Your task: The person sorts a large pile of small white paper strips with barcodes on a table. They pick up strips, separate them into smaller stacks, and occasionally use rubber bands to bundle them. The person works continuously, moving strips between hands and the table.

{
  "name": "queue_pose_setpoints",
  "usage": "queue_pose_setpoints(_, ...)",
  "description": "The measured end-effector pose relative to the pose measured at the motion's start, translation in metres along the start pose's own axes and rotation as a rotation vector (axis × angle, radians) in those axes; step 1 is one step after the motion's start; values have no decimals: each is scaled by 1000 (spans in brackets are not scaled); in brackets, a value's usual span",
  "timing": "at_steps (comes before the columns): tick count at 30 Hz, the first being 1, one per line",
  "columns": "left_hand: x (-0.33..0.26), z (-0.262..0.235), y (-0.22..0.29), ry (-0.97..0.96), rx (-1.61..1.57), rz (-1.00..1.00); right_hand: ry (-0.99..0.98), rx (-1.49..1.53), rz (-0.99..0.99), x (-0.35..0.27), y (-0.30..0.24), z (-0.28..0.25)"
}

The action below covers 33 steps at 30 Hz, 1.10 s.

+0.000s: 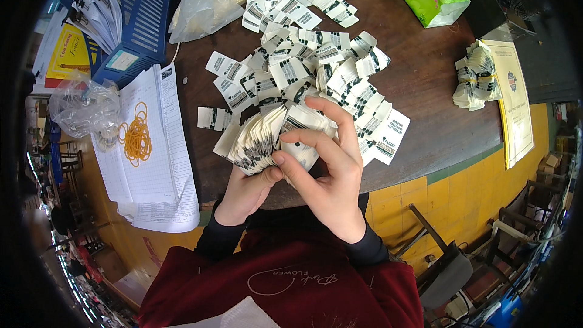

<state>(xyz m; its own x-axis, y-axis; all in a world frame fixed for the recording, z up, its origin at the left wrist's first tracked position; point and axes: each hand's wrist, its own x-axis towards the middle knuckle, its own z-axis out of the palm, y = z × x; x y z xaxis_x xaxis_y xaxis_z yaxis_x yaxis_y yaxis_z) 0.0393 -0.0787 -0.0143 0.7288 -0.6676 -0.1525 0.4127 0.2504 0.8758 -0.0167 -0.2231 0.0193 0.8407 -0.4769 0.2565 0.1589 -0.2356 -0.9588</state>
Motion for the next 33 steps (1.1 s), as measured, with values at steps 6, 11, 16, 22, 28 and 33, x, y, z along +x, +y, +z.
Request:
queue_pose_setpoints(6, -1, 0, 0, 18, 16, -10, 18, 7, -10, 1, 0, 1)
queue_pose_setpoints(11, -1, 3, 2, 6, -62, 4, 4, 2, -23, 1, -2, 0)
queue_pose_setpoints(16, -1, 4, 4, 3, -135, -20, -12, 53, 59, -1, -4, 0)
queue_pose_setpoints(22, -1, 4, 6, 0, -235, -64, -13, 6, -2, 1, -2, 0)
queue_pose_setpoints(28, 0, 8, 8, 18, -246, -71, 2, 6, -16, 1, -2, 0)
queue_pose_setpoints(33, 0, 7, 9, 35, -242, -100, 27, -7, -11, 0, -1, 3)
